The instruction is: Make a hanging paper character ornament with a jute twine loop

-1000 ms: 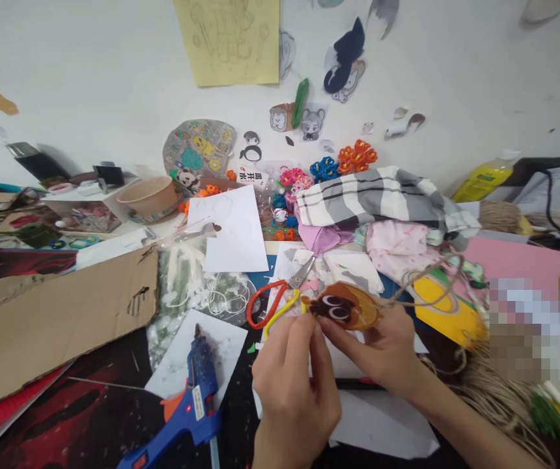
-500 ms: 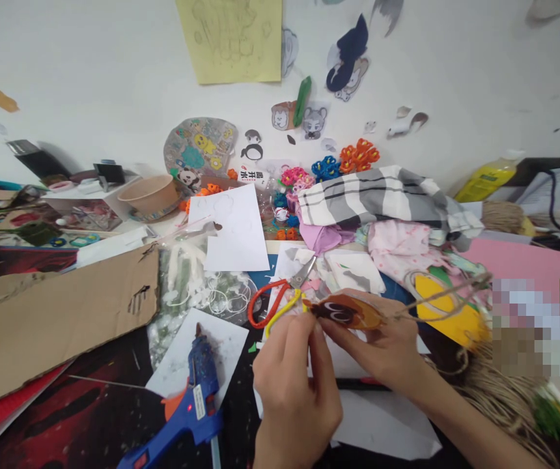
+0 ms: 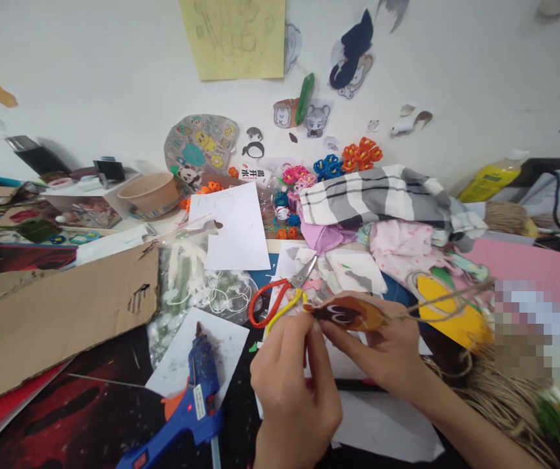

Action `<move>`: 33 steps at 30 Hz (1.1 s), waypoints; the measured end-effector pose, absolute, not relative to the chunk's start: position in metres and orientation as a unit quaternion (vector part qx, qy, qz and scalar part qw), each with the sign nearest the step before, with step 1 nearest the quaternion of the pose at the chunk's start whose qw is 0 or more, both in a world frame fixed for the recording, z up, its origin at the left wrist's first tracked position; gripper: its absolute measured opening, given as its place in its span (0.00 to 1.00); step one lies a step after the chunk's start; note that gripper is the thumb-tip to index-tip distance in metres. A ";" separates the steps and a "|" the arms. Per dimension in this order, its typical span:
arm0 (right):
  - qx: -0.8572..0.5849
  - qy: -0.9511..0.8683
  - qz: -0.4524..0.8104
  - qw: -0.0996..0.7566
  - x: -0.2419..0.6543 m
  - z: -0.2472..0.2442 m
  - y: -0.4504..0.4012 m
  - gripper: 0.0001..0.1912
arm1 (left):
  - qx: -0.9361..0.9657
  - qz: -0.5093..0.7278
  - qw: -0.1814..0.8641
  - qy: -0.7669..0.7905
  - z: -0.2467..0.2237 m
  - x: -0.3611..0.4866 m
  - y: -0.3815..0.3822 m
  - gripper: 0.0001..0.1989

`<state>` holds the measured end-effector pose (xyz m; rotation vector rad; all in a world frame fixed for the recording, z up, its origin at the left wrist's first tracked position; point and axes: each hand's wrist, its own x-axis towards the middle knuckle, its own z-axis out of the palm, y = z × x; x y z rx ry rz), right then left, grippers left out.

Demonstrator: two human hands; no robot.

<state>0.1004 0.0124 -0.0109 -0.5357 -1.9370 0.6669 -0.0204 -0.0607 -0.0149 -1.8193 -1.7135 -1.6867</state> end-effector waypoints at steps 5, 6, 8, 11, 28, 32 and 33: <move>-0.243 -0.791 0.250 0.503 0.098 -0.010 0.014 0.12 | -0.590 -0.572 0.064 -0.565 -0.015 -0.019 -0.063 0.08; -0.245 -0.789 0.249 0.505 0.099 -0.010 0.014 0.11 | -0.592 -0.572 0.065 -0.565 -0.014 -0.019 -0.063 0.08; -0.244 -0.787 0.248 0.509 0.099 -0.010 0.015 0.11 | -0.598 -0.566 0.065 -0.564 -0.014 -0.019 -0.063 0.07; -0.239 -0.790 0.239 0.510 0.099 -0.010 0.015 0.09 | -0.603 -0.562 0.068 -0.562 -0.013 -0.020 -0.063 0.07; -0.239 -0.803 0.223 0.498 0.100 -0.012 0.014 0.10 | -0.611 -0.542 0.093 -0.570 -0.015 -0.020 -0.059 0.08; -0.228 -0.816 0.233 0.478 0.101 -0.012 0.014 0.11 | -0.609 -0.537 0.090 -0.576 -0.014 -0.020 -0.060 0.07; -0.227 -0.815 0.237 0.478 0.101 -0.012 0.013 0.11 | -0.608 -0.538 0.089 -0.576 -0.014 -0.020 -0.060 0.07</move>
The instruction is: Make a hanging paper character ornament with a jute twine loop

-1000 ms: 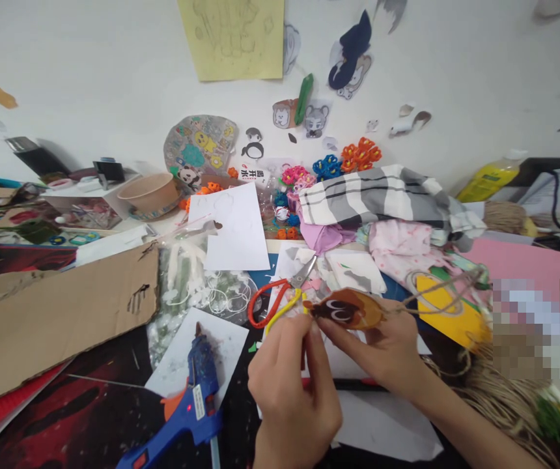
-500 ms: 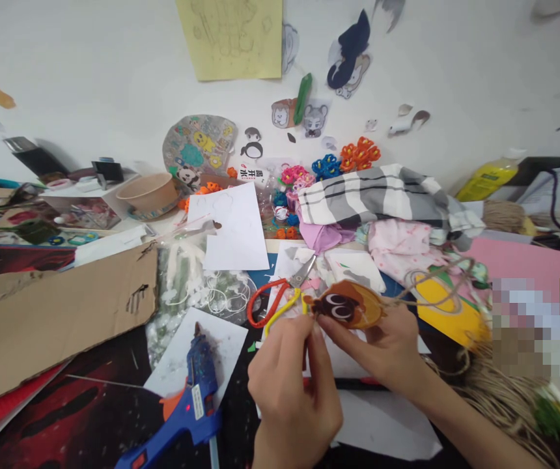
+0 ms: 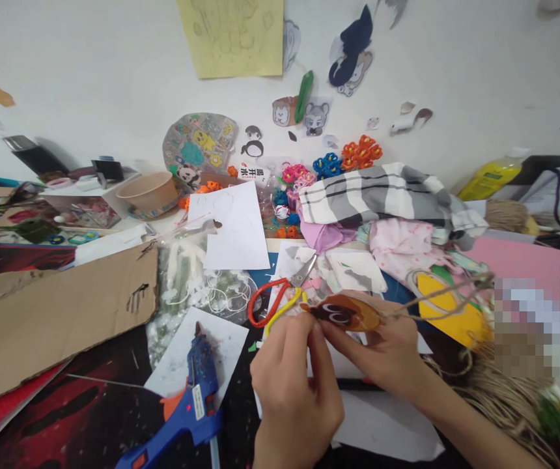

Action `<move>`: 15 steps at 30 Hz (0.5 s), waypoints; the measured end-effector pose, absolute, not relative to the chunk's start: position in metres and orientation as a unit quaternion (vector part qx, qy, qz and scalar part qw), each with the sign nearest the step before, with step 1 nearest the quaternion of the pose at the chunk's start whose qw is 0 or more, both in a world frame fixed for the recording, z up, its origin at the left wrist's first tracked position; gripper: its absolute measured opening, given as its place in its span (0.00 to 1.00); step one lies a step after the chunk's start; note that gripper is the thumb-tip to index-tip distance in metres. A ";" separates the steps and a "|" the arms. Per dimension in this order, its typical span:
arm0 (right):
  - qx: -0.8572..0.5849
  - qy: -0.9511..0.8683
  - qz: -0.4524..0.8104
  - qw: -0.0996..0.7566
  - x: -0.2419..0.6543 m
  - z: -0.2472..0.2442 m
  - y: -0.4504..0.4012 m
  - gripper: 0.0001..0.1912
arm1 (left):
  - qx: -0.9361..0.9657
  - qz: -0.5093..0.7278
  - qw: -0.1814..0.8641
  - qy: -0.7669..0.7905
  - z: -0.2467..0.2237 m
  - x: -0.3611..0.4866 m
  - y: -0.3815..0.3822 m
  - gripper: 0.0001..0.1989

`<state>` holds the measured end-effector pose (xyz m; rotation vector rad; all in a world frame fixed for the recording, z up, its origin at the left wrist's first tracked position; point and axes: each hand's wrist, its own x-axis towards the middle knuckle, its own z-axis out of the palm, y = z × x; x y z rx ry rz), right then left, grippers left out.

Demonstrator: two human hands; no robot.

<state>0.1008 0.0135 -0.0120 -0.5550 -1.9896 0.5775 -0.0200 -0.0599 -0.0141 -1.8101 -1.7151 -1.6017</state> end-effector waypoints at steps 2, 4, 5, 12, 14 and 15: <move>-0.232 -0.810 0.238 0.482 0.101 -0.011 0.013 0.11 | -0.606 -0.543 0.086 -0.575 -0.014 -0.020 -0.060 0.07; -0.244 -0.806 0.232 0.487 0.101 -0.011 0.013 0.11 | -0.602 -0.551 0.085 -0.571 -0.013 -0.020 -0.061 0.08; -0.250 -0.805 0.227 0.488 0.100 -0.012 0.012 0.10 | -0.601 -0.555 0.086 -0.569 -0.013 -0.020 -0.061 0.08; -0.261 -0.799 0.223 0.495 0.100 -0.012 0.012 0.11 | -0.610 -0.556 0.085 -0.558 -0.012 -0.020 -0.063 0.09; -0.261 -0.798 0.223 0.495 0.100 -0.012 0.012 0.11 | -0.611 -0.555 0.090 -0.557 -0.013 -0.020 -0.062 0.09; -0.261 -0.798 0.223 0.495 0.100 -0.012 0.012 0.11 | -0.611 -0.555 0.092 -0.557 -0.013 -0.019 -0.062 0.09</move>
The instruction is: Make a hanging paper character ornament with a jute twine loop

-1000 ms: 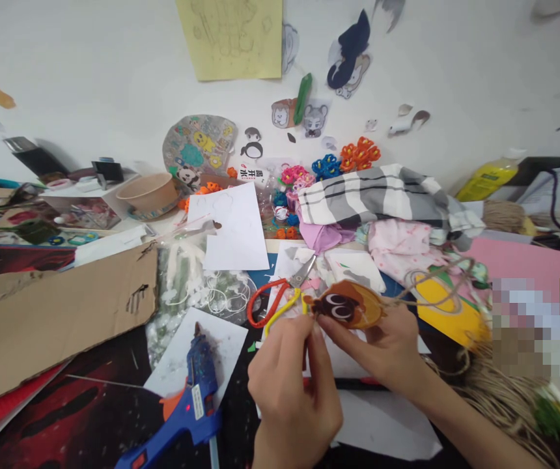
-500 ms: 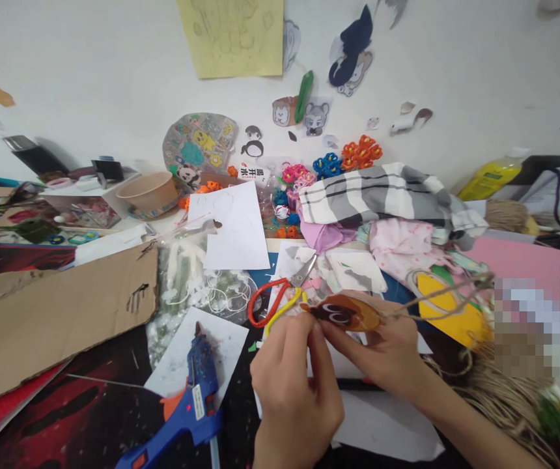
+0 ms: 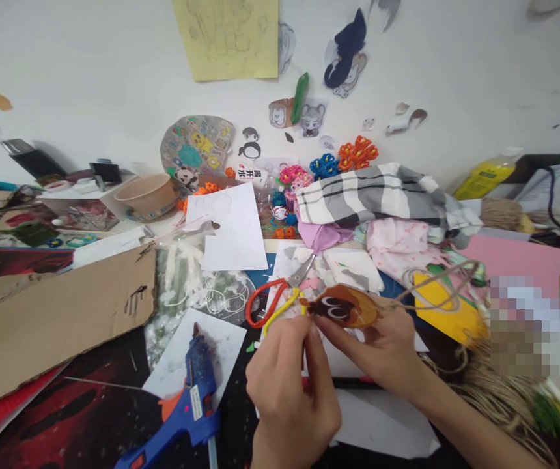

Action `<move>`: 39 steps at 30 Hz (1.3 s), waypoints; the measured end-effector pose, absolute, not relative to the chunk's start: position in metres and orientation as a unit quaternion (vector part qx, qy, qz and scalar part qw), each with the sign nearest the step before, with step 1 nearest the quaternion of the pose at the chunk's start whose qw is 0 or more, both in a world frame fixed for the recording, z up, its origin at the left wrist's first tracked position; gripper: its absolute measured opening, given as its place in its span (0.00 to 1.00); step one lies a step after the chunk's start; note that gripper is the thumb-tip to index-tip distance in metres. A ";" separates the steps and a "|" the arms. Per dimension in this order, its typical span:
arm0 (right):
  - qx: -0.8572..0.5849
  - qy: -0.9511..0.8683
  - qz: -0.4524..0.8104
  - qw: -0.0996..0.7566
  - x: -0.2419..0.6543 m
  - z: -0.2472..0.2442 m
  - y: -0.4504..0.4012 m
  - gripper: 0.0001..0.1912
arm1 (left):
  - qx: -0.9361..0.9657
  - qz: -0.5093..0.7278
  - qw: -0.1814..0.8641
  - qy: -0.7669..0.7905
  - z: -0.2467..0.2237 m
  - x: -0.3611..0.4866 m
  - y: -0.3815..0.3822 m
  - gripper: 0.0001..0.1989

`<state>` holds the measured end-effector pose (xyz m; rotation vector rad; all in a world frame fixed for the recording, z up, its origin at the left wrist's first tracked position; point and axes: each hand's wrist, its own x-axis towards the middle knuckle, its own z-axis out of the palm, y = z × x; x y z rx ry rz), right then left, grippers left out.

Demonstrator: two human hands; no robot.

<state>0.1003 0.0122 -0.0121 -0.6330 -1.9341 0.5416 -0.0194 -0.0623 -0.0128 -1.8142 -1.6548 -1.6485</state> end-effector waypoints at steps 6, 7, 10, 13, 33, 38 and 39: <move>-0.249 -0.798 0.233 0.497 0.100 -0.012 0.014 0.12 | -0.609 -0.558 0.090 -0.557 -0.013 -0.018 -0.062 0.09; -0.248 -0.797 0.233 0.499 0.100 -0.012 0.014 0.12 | -0.610 -0.555 0.091 -0.559 -0.013 -0.019 -0.062 0.09; -0.251 -0.797 0.231 0.498 0.100 -0.013 0.014 0.13 | -0.610 -0.548 0.101 -0.563 -0.013 -0.019 -0.061 0.08; -0.253 -0.798 0.227 0.498 0.100 -0.012 0.013 0.12 | -0.610 -0.545 0.110 -0.564 -0.014 -0.020 -0.061 0.08; -0.234 -0.803 0.220 0.502 0.099 -0.008 0.013 0.10 | -0.621 -0.557 0.117 -0.540 -0.013 -0.019 -0.063 0.08; -0.220 -0.802 0.225 0.508 0.099 -0.005 0.012 0.11 | -0.621 -0.557 0.114 -0.539 -0.014 -0.019 -0.062 0.08; -0.220 -0.801 0.223 0.509 0.099 -0.005 0.012 0.11 | -0.619 -0.556 0.116 -0.542 -0.014 -0.019 -0.062 0.08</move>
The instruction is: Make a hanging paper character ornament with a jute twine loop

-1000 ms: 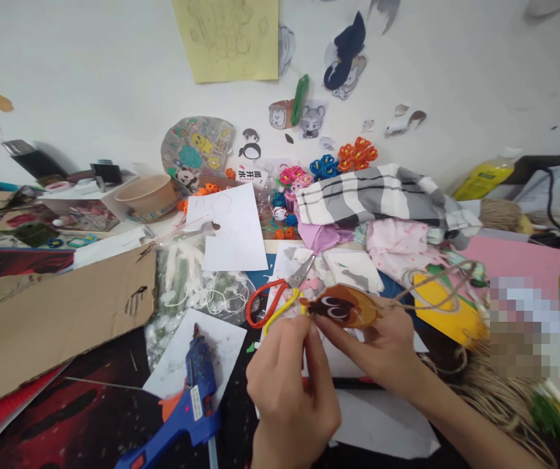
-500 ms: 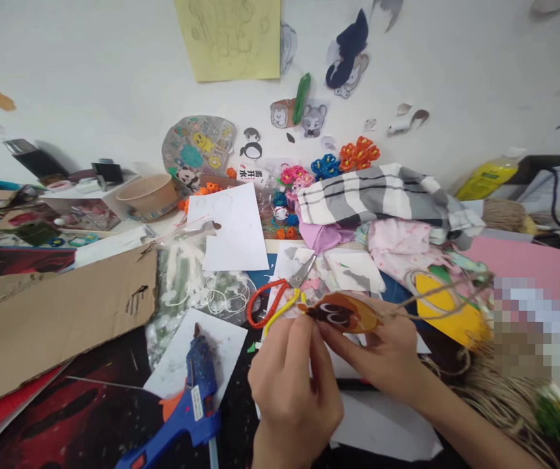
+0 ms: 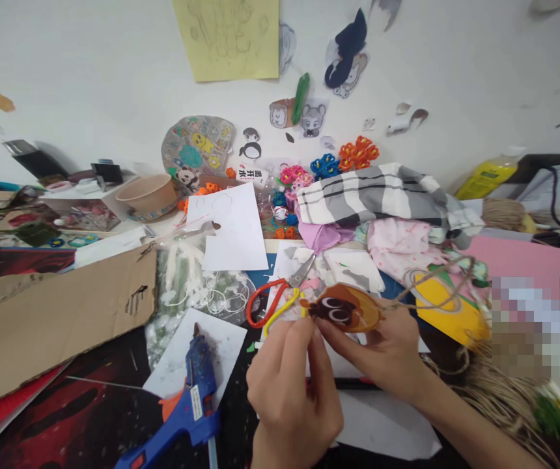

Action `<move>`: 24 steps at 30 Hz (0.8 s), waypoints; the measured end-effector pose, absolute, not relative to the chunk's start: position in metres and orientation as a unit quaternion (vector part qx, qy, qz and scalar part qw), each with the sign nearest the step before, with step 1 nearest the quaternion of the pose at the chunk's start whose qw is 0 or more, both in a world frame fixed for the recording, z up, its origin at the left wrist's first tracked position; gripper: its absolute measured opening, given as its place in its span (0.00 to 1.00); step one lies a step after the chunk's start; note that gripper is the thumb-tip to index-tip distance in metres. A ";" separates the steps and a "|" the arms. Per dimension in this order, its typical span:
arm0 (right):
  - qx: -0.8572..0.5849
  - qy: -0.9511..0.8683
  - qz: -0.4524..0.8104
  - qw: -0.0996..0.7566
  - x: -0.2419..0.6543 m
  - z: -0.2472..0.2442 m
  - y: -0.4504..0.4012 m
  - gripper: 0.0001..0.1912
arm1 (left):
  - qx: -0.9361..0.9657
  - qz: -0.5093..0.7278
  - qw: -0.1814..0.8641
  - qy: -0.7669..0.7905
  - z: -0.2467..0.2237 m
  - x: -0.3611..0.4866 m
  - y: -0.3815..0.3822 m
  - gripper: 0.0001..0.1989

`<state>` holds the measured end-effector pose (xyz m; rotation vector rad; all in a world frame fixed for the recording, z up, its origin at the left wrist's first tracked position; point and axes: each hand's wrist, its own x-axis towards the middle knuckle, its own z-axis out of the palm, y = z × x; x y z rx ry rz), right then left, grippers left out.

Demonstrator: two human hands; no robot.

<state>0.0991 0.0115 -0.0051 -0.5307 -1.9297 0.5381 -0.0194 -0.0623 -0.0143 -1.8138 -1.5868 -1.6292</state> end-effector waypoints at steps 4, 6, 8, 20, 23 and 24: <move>-0.223 -0.800 0.219 0.512 0.099 -0.007 0.012 0.11 | -0.613 -0.555 0.120 -0.549 -0.014 -0.019 -0.061 0.08; -0.223 -0.799 0.223 0.512 0.099 -0.008 0.012 0.11 | -0.613 -0.555 0.121 -0.550 -0.014 -0.019 -0.061 0.08; -0.222 -0.799 0.227 0.510 0.100 -0.008 0.012 0.12 | -0.613 -0.555 0.122 -0.549 -0.014 -0.018 -0.061 0.08; -0.219 -0.803 0.227 0.505 0.100 -0.005 0.012 0.12 | -0.616 -0.560 0.118 -0.541 -0.016 -0.019 -0.062 0.08; -0.221 -0.805 0.225 0.503 0.100 -0.006 0.012 0.13 | -0.616 -0.557 0.122 -0.544 -0.016 -0.018 -0.061 0.08; -0.223 -0.804 0.226 0.503 0.100 -0.007 0.012 0.13 | -0.615 -0.557 0.123 -0.545 -0.015 -0.019 -0.061 0.08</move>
